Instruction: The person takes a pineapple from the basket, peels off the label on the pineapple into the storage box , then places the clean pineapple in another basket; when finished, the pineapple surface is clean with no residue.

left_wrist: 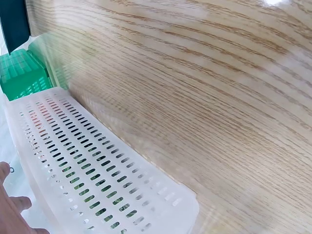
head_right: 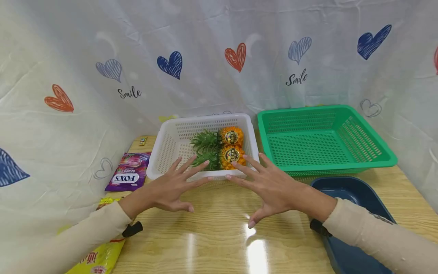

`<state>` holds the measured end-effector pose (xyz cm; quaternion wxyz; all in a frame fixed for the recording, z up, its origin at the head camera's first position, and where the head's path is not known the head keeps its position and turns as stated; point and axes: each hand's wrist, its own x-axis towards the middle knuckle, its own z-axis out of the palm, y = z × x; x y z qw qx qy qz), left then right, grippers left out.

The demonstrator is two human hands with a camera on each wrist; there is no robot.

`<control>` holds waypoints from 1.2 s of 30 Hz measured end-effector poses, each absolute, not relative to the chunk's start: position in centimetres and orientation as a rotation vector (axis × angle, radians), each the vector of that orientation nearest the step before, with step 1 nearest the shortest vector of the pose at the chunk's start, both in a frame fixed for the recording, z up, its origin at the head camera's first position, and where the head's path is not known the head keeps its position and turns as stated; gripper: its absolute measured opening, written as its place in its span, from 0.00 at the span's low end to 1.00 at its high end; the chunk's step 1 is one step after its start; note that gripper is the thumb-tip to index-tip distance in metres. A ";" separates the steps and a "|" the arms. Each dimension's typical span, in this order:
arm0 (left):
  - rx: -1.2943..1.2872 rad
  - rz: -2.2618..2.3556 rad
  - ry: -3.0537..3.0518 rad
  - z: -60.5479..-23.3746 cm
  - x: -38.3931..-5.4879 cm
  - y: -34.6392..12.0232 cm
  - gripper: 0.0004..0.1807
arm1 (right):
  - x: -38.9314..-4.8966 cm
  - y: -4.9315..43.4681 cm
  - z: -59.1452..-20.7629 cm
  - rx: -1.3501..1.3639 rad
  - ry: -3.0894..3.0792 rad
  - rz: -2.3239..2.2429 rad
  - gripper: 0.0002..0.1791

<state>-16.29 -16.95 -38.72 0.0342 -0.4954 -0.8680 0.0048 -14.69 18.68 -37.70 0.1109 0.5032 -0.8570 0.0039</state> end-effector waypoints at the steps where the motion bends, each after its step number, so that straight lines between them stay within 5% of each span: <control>1: -1.525 0.008 -2.673 -38.7 -16.3 -17.0 0.48 | -14.7 18.7 -37.7 1.479 -2.520 0.011 0.68; 27: -1.480 0.004 -2.663 -38.5 -16.3 -18.4 0.46 | -15.0 19.4 -37.5 1.404 -2.512 0.013 0.69; 36: -1.293 -0.109 -2.662 -38.2 -16.6 -20.4 0.51 | -14.9 19.3 -36.7 1.360 -2.615 0.126 0.60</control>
